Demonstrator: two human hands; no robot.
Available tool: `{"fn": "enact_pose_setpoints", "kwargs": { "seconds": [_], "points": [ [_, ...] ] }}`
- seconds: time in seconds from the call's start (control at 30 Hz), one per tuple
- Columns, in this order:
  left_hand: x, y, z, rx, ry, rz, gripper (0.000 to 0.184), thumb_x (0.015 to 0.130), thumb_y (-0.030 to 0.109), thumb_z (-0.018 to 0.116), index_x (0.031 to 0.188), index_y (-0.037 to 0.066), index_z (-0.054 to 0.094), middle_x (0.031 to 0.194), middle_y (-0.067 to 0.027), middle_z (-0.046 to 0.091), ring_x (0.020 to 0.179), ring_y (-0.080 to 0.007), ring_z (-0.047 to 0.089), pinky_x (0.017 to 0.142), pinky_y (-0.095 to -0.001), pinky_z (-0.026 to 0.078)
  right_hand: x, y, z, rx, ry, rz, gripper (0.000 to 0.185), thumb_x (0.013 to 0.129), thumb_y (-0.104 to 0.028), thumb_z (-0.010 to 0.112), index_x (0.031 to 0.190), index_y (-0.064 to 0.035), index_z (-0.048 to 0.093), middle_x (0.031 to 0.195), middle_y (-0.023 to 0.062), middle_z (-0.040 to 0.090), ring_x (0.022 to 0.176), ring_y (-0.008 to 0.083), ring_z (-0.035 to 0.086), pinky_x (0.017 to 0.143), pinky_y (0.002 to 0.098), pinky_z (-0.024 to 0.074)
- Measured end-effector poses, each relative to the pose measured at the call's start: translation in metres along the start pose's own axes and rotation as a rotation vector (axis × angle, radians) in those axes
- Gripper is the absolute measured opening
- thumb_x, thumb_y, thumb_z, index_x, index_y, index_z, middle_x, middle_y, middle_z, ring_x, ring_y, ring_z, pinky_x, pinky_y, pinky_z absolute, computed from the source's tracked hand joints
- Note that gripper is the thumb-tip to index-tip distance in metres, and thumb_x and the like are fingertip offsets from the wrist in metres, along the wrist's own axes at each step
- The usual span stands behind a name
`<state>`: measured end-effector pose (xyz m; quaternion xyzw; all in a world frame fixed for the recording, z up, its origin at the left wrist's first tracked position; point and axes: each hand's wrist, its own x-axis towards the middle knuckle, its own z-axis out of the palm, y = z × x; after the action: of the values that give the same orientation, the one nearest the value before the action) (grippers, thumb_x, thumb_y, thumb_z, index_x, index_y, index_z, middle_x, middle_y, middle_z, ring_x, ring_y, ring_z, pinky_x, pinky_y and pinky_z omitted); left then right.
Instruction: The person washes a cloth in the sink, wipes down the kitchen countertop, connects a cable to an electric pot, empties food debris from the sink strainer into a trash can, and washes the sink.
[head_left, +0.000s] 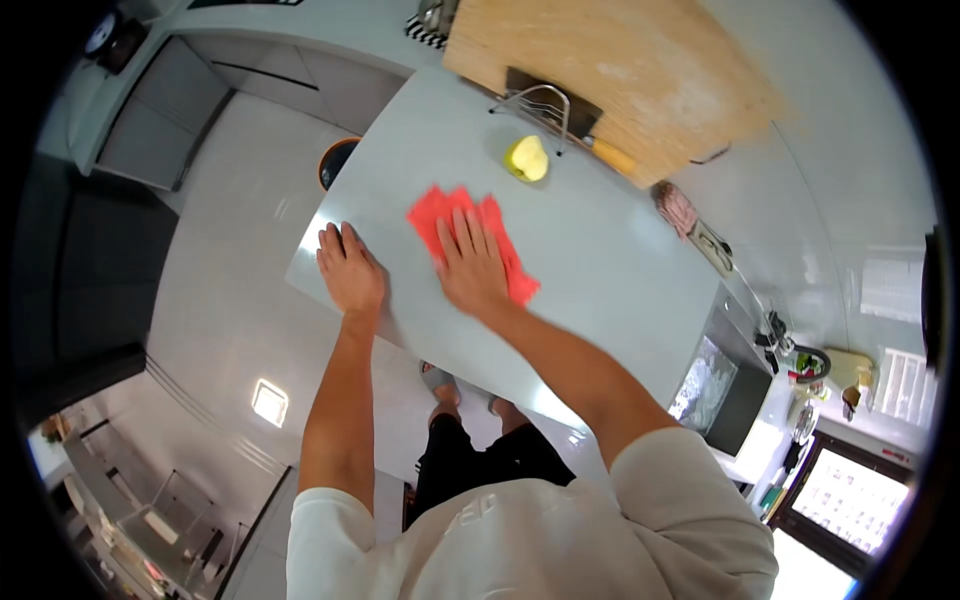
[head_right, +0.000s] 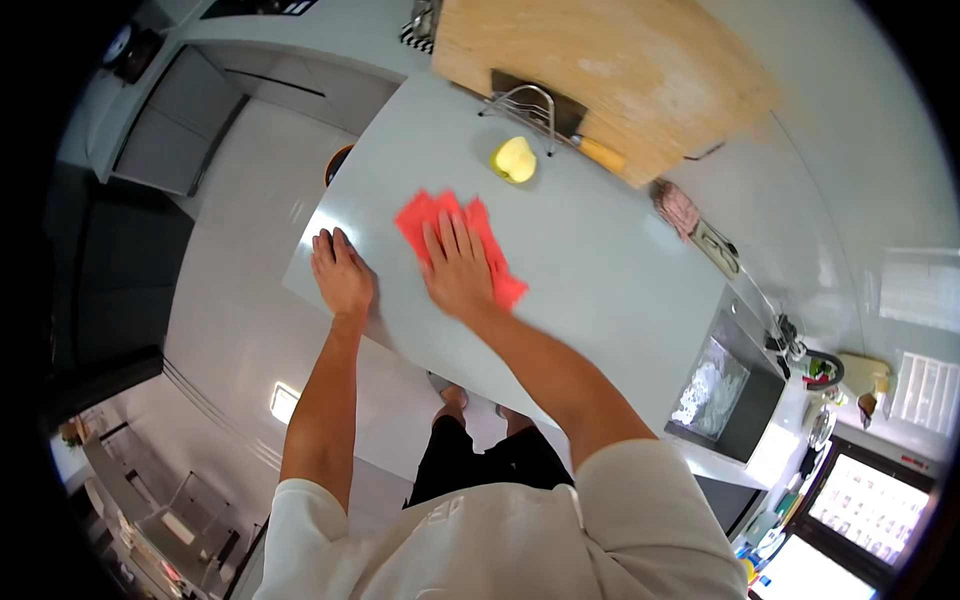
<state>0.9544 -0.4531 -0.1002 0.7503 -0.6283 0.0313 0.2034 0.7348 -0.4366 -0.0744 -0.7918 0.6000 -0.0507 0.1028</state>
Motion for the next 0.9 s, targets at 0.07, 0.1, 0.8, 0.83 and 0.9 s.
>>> {"fn": "enact_pose_setpoints", "kwargs": {
  "seconds": [0.07, 0.1, 0.8, 0.83, 0.9],
  "points": [
    [-0.009, 0.005, 0.003, -0.109, -0.060, 0.021, 0.047, 0.103, 0.010, 0.055, 0.148, -0.002, 0.053, 0.157, -0.0228, 0.051, 0.149, -0.0428, 0.043, 0.125, -0.0548, 0.032, -0.082, 0.024, -0.007, -0.024, -0.092, 0.075, 0.068, 0.110, -0.039, 0.043, 0.170, -0.0110, 0.024, 0.177, 0.0186, 0.018, 0.163, 0.0372, 0.015, 0.132, 0.0516, 0.0122],
    [-0.021, 0.018, 0.003, -0.114, -0.067, 0.029, 0.047, 0.103, 0.010, 0.055, 0.148, -0.002, 0.053, 0.157, -0.0228, 0.051, 0.149, -0.0428, 0.043, 0.125, -0.0548, 0.032, -0.112, 0.046, -0.010, -0.054, -0.150, 0.155, 0.069, 0.110, -0.038, 0.045, 0.170, -0.0110, 0.024, 0.177, 0.0178, 0.018, 0.163, 0.0373, 0.016, 0.132, 0.0518, 0.0129],
    [-0.109, 0.258, 0.045, -0.366, -0.262, 0.369, 0.050, 0.105, 0.009, 0.051, 0.153, -0.006, 0.045, 0.162, -0.0205, 0.046, 0.155, -0.0401, 0.036, 0.128, -0.0550, 0.025, -0.066, 0.271, -0.039, 0.030, 0.256, 0.575, 0.065, 0.110, -0.044, 0.036, 0.168, -0.0155, 0.031, 0.176, 0.0110, 0.024, 0.164, 0.0301, 0.017, 0.132, 0.0515, 0.0118],
    [-0.110, 0.256, 0.043, -0.358, -0.278, 0.387, 0.050, 0.106, 0.010, 0.051, 0.153, -0.005, 0.045, 0.162, -0.0201, 0.046, 0.155, -0.0396, 0.036, 0.128, -0.0550, 0.025, -0.088, 0.287, -0.039, -0.024, 0.276, 0.653, 0.066, 0.109, -0.044, 0.037, 0.167, -0.0139, 0.033, 0.176, 0.0125, 0.026, 0.163, 0.0312, 0.019, 0.132, 0.0509, 0.0135],
    [-0.110, 0.256, 0.039, -0.327, -0.342, 0.405, 0.052, 0.109, 0.015, 0.049, 0.156, -0.005, 0.040, 0.166, -0.0196, 0.040, 0.157, -0.0381, 0.031, 0.130, -0.0531, 0.021, -0.138, 0.333, -0.050, -0.138, 0.233, 0.811, 0.067, 0.109, -0.045, 0.037, 0.168, -0.0136, 0.032, 0.175, 0.0141, 0.026, 0.163, 0.0327, 0.020, 0.132, 0.0503, 0.0145]
  ]
}}
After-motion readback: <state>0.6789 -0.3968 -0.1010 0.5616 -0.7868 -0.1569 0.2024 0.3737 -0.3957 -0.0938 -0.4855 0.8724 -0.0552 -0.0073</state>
